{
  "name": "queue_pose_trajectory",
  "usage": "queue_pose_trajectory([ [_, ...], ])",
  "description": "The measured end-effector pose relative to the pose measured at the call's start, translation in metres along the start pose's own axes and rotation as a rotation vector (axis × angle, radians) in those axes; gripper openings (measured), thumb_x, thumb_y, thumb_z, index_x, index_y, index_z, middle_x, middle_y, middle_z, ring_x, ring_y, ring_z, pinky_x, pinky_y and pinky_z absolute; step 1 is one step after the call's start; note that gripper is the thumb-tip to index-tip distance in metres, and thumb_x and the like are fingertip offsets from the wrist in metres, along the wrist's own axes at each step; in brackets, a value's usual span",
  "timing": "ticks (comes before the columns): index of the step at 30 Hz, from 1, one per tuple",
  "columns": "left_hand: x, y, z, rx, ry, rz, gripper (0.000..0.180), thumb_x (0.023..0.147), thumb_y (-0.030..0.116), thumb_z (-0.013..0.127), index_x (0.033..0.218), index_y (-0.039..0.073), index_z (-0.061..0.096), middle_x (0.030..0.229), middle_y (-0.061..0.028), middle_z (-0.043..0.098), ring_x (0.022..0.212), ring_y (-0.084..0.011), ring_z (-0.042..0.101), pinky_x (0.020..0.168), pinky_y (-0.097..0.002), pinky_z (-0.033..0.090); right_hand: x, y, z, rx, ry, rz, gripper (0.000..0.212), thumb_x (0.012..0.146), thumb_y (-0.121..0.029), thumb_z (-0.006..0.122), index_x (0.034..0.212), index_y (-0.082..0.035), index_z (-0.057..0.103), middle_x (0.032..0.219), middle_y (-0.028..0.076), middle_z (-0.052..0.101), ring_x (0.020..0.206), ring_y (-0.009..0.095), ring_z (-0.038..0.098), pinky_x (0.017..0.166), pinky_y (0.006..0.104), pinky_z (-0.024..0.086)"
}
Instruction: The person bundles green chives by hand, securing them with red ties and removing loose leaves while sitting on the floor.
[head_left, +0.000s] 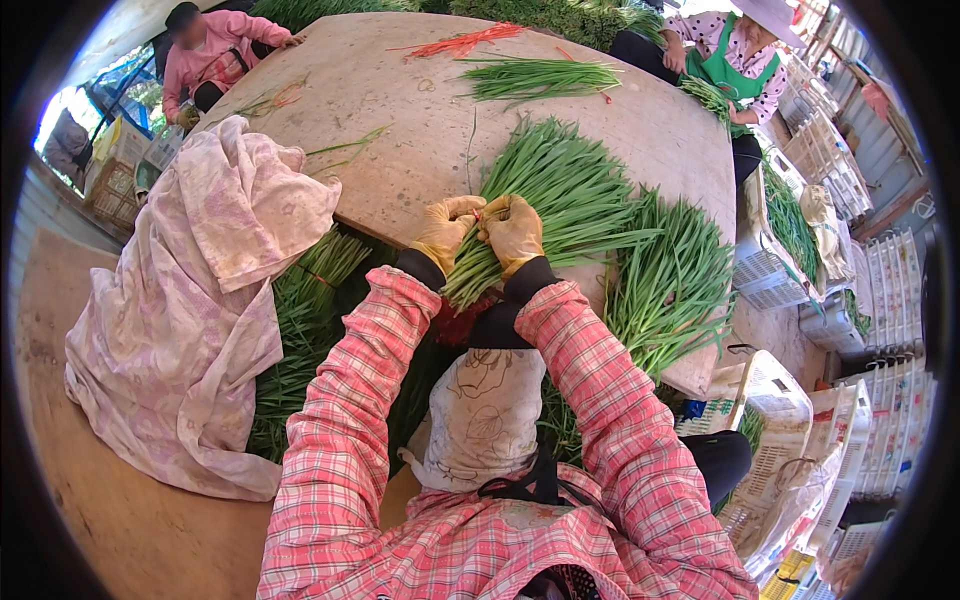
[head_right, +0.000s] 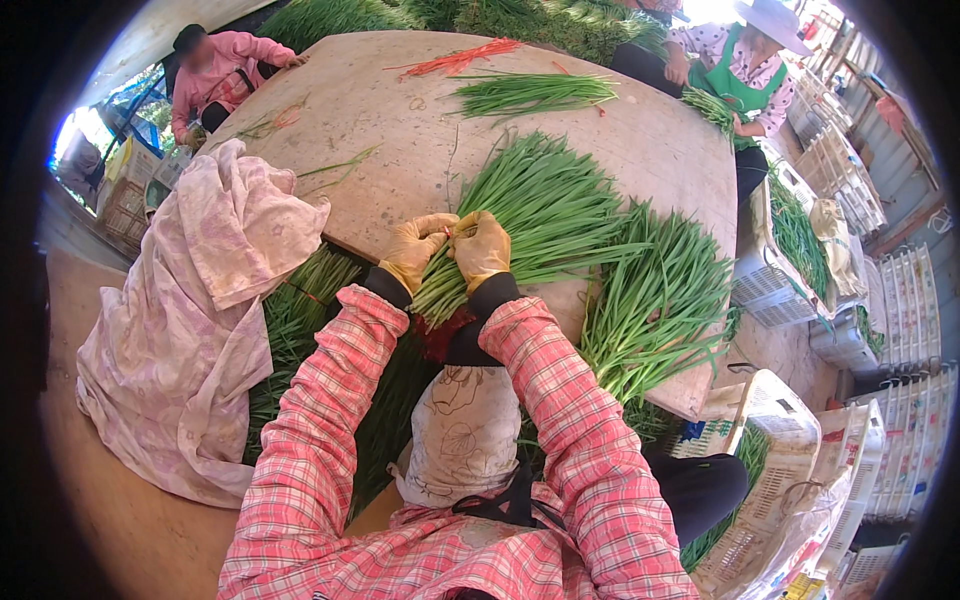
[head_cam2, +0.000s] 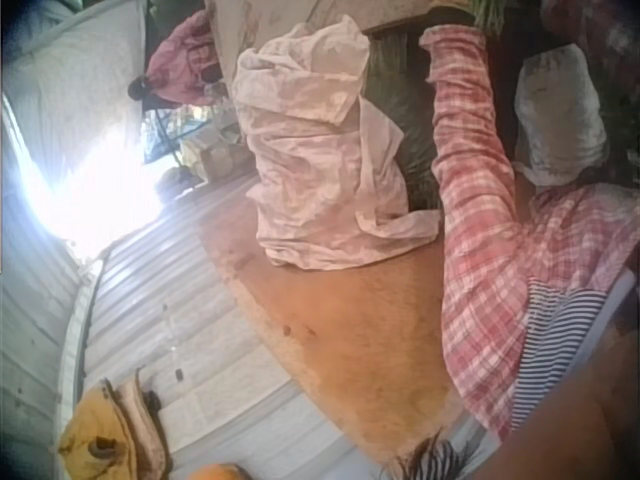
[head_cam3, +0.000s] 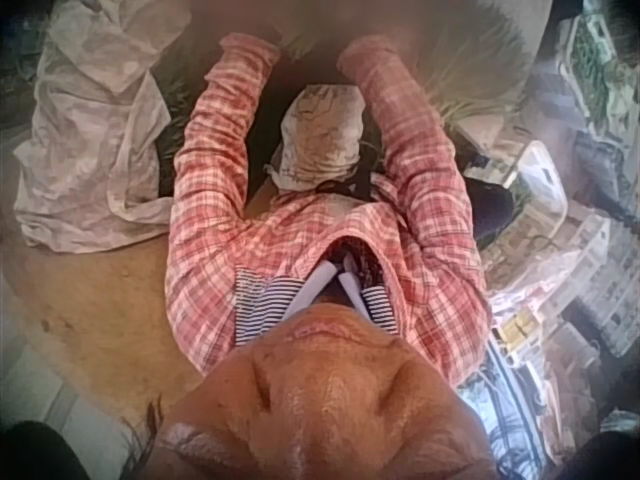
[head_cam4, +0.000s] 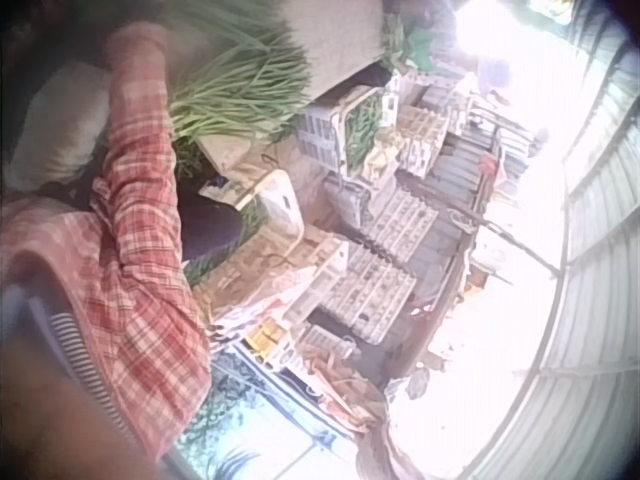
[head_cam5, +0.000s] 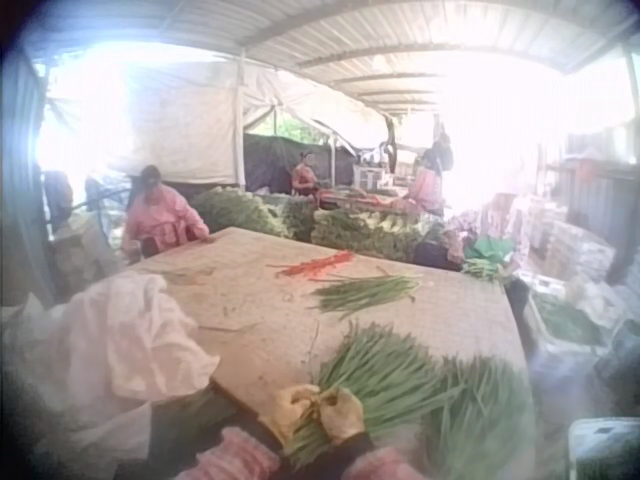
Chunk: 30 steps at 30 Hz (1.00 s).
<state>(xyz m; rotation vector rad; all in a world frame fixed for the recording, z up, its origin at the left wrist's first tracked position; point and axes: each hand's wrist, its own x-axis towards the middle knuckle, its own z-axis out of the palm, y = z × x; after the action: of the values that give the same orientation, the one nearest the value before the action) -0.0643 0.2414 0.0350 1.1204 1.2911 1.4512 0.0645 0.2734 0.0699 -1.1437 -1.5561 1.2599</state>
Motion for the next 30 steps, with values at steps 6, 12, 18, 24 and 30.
queue_pose_trajectory([
  [6, 0.004, -0.007, 0.001, 0.024, -0.046, 0.145, 0.013, 0.085, -0.003, 0.053, 0.091, -0.003, 0.064, 0.082, -0.0057, 0.065, 0.075, -0.0113, 0.060, 0.071, -0.0261, 0.048, 0.006, 0.010, -0.003, -0.082, -0.009, -0.056, 0.007, 0.077, -0.007, 0.057, 0.076, -0.001, 0.060, 0.062, 0.012, 0.063, 0.053, 0.020, 0.063, 0.054, 0.0320, 0.050],
  [12, -0.006, 0.008, 0.000, 0.081, 0.077, 0.006, 0.013, 0.087, 0.000, 0.054, 0.096, -0.002, 0.063, 0.088, -0.0057, 0.066, 0.079, -0.0123, 0.059, 0.076, -0.0268, 0.048, 0.002, -0.001, 0.001, -0.120, -0.035, -0.064, 0.007, 0.078, -0.004, 0.057, 0.082, 0.000, 0.060, 0.061, 0.008, 0.062, 0.054, 0.015, 0.061, 0.052, 0.0287, 0.048],
  [18, -0.002, -0.007, 0.005, 0.188, 0.144, 0.068, 0.010, 0.088, 0.001, 0.054, 0.094, -0.002, 0.062, 0.086, -0.0063, 0.065, 0.077, -0.0126, 0.058, 0.074, -0.0273, 0.048, 0.003, 0.000, -0.006, -0.167, -0.079, -0.019, 0.014, 0.078, -0.004, 0.057, 0.091, 0.000, 0.062, 0.062, 0.007, 0.063, 0.056, 0.014, 0.061, 0.053, 0.0280, 0.047],
  [24, -0.016, -0.003, 0.022, 0.711, 0.302, 0.512, 0.010, 0.081, -0.003, 0.054, 0.089, 0.002, 0.059, 0.090, -0.0111, 0.058, 0.083, -0.0247, 0.057, 0.076, -0.0333, 0.046, 0.006, 0.015, -0.006, -0.237, -0.171, -0.109, 0.032, 0.076, -0.014, 0.062, 0.108, -0.007, 0.063, 0.085, 0.017, 0.067, 0.081, 0.032, 0.064, 0.071, 0.0337, 0.049],
  [30, -0.032, 0.020, 0.042, 1.029, 0.416, 0.640, 0.005, 0.079, 0.007, 0.055, 0.083, 0.005, 0.058, 0.090, -0.0137, 0.055, 0.086, -0.0329, 0.053, 0.074, -0.0426, 0.042, 0.021, 0.020, -0.019, -0.151, -0.454, -0.047, 0.032, 0.075, -0.019, 0.065, 0.105, -0.005, 0.065, 0.087, 0.012, 0.067, 0.077, 0.022, 0.062, 0.071, 0.0299, 0.049],
])
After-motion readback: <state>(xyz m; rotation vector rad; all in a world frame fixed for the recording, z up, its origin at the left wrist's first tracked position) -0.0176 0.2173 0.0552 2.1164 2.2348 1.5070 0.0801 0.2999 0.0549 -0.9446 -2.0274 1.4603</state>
